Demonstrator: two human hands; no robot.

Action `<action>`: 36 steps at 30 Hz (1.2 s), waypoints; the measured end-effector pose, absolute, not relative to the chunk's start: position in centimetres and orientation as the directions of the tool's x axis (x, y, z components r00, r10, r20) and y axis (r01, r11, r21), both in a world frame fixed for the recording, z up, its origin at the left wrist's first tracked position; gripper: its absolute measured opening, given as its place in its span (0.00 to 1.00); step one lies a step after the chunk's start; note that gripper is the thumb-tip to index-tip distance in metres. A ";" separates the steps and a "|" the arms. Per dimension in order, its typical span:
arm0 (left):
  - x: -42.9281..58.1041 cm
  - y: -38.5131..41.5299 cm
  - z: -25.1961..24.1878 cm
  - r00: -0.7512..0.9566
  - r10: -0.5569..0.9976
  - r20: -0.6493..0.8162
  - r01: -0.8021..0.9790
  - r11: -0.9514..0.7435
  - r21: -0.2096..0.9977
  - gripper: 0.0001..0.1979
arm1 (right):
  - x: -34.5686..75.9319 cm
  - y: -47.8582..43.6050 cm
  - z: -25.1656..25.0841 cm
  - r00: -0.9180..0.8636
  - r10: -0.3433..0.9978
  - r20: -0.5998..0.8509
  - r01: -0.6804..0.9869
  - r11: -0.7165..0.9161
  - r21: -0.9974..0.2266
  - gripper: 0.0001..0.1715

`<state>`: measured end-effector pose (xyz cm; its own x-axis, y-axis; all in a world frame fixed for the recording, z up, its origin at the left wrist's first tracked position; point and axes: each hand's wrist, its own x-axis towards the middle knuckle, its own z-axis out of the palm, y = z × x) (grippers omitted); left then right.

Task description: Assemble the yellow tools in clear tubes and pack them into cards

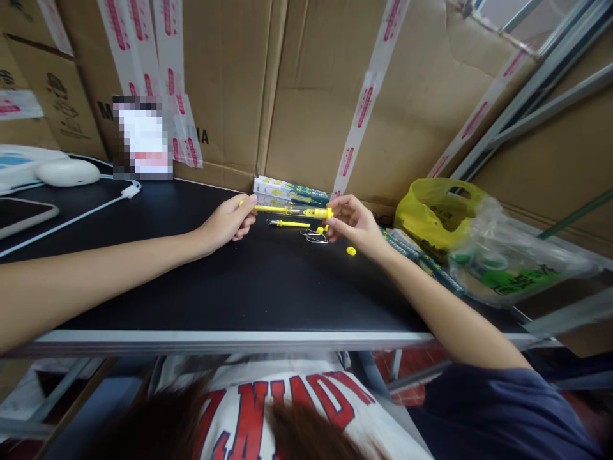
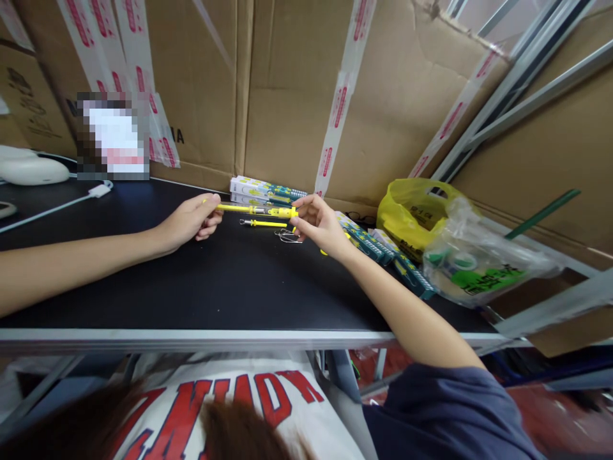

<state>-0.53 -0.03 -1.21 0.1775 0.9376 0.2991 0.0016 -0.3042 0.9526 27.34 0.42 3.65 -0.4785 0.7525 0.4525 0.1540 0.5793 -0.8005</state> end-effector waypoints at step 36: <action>-0.2 -0.7 -0.9 0.161 0.978 0.134 0.011 -0.137 0.990 0.22 | 26.9 0.0 3.3 -0.498 0.824 0.270 0.354 0.477 -0.804 0.25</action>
<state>-0.21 -0.67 -0.90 0.1605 0.9779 0.1337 0.0108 -0.1372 0.9905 26.91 -0.01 3.33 -0.4976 0.8243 0.2701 0.3538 0.4772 -0.8045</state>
